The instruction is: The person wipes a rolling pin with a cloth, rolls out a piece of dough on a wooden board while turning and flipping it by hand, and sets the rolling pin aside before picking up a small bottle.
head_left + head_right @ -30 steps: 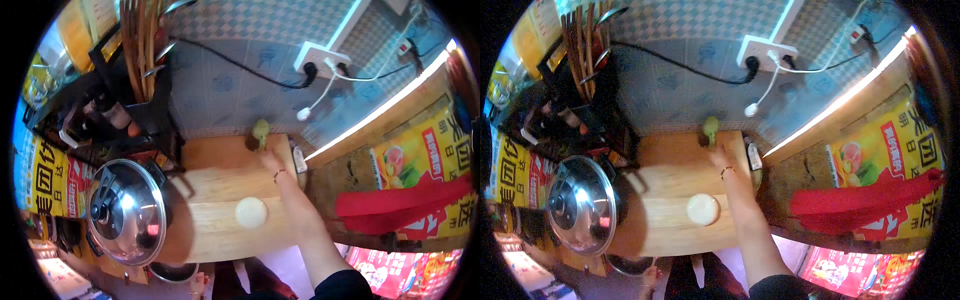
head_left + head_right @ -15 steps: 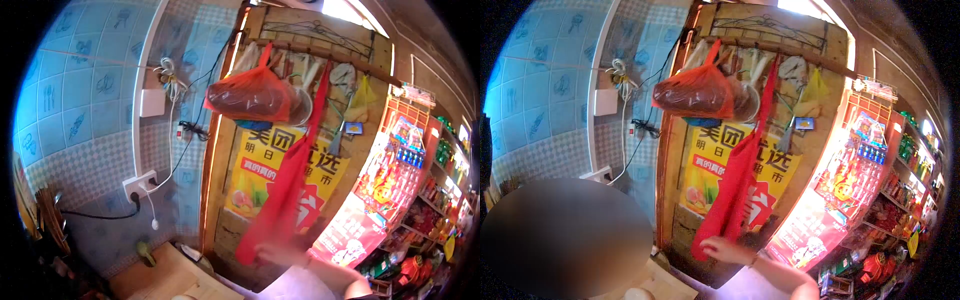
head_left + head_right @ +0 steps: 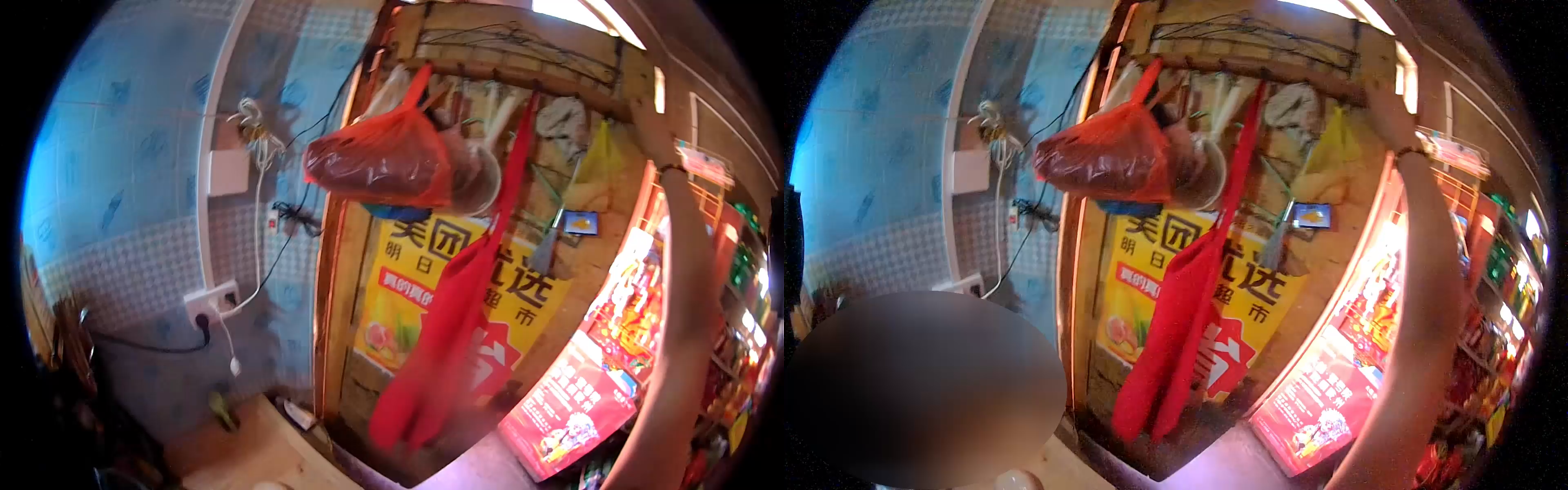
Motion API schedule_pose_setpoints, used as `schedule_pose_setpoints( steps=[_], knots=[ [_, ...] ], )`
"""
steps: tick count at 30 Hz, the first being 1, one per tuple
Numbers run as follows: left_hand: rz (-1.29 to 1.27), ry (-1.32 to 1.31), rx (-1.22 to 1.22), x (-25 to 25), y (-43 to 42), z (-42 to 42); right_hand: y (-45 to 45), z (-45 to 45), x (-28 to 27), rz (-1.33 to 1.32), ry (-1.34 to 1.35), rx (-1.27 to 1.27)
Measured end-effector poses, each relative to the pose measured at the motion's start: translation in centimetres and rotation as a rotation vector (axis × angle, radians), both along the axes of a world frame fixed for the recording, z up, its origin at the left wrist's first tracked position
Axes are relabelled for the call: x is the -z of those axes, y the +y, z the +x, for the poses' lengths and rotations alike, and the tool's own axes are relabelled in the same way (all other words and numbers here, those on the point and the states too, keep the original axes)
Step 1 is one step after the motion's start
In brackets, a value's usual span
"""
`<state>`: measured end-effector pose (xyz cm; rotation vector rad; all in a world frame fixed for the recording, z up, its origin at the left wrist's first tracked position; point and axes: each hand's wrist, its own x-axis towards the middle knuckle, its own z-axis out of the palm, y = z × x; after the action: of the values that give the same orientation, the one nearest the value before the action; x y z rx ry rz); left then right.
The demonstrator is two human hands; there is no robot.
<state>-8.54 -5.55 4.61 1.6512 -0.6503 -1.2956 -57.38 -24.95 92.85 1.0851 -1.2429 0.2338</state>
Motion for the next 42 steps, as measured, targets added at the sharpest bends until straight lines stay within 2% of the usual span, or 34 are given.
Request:
schedule_pose_setpoints(
  steps=[1,2,4,7,10,11,13,15,17,19,21,22,24,27,29,31,32,33,35,36,37,39,40,42],
  knots=[
    [0.024,-0.009,-0.027,1.5,1.6,0.0,-4.9,-7.5,-3.2,-0.163,0.328,-0.459],
    [0.051,-0.022,-0.053,3.5,3.9,0.1,-3.5,-7.6,-2.1,-0.097,0.253,-0.317],
    [0.113,-0.064,-0.097,7.3,9.7,-0.8,-2.9,-5.7,2.2,0.039,0.129,-0.219],
    [0.152,-0.187,-0.088,11.3,16.6,-3.7,-3.2,-3.5,10.2,0.263,0.108,-0.255],
    [0.060,-0.390,-0.071,11.3,17.9,-5.3,-2.1,-1.6,19.6,0.475,0.132,-0.353],
    [-0.017,-0.573,-0.088,10.6,18.3,-5.4,-1.3,-1.0,22.5,0.534,0.152,-0.389],
    [-0.109,-0.499,-0.231,0.7,18.0,-6.5,0.1,1.0,28.6,0.660,0.187,-0.490],
    [-0.247,-0.570,-0.347,-7.9,19.0,-7.9,1.5,3.9,34.4,0.782,0.228,-0.609],
    [-0.506,-0.929,-0.357,-16.9,22.3,-7.6,3.8,7.8,40.0,0.878,0.268,-0.764],
    [-0.721,-1.306,-0.402,-21.9,27.6,-7.6,6.0,12.6,44.5,0.965,0.326,-0.942],
    [-0.687,-1.530,-0.545,-23.9,33.6,-8.1,8.9,18.1,48.5,1.047,0.397,-1.132],
    [-0.520,-1.551,-0.537,-23.9,36.7,-8.3,11.1,21.7,50.6,1.078,0.445,-1.256],
    [-0.146,-1.417,-0.386,-24.4,43.2,-9.4,18.5,27.9,52.5,1.111,0.500,-1.522],
    [0.237,-1.147,-0.189,-19.5,53.2,-13.2,24.5,34.4,57.1,1.283,0.648,-1.749],
    [0.545,-0.730,-0.296,-16.5,58.6,-16.5,31.1,38.6,56.7,1.305,0.694,-1.967],
    [0.575,-0.676,-0.429,-13.5,63.2,-21.0,36.2,42.2,57.2,1.375,0.832,-2.011],
    [0.679,-0.549,-0.495,-13.3,64.2,-23.0,39.2,43.9,57.6,1.425,0.909,-1.999],
    [0.780,-0.414,-0.559,-13.3,65.0,-25.3,42.6,45.5,58.5,1.471,0.861,-2.065],
    [0.735,-0.274,-0.930,-11.0,66.8,-31.2,47.9,48.6,61.1,1.790,0.805,-2.321],
    [0.790,-0.269,-1.042,-9.6,67.0,-33.8,50.2,49.8,63.2,1.711,0.819,-2.381],
    [0.851,-0.259,-1.148,-8.7,67.3,-36.3,52.1,51.0,64.3,1.793,0.885,-2.401],
    [0.879,-0.158,-1.365,-6.7,67.1,-40.3,54.6,54.9,69.9,1.858,1.022,-2.186],
    [0.886,-0.148,-1.377,-7.0,66.6,-40.5,55.3,57.4,73.0,1.863,1.040,-2.192],
    [0.936,0.043,-1.602,-8.3,64.8,-40.1,56.7,62.7,79.5,1.586,0.975,-2.031]
  ],
)
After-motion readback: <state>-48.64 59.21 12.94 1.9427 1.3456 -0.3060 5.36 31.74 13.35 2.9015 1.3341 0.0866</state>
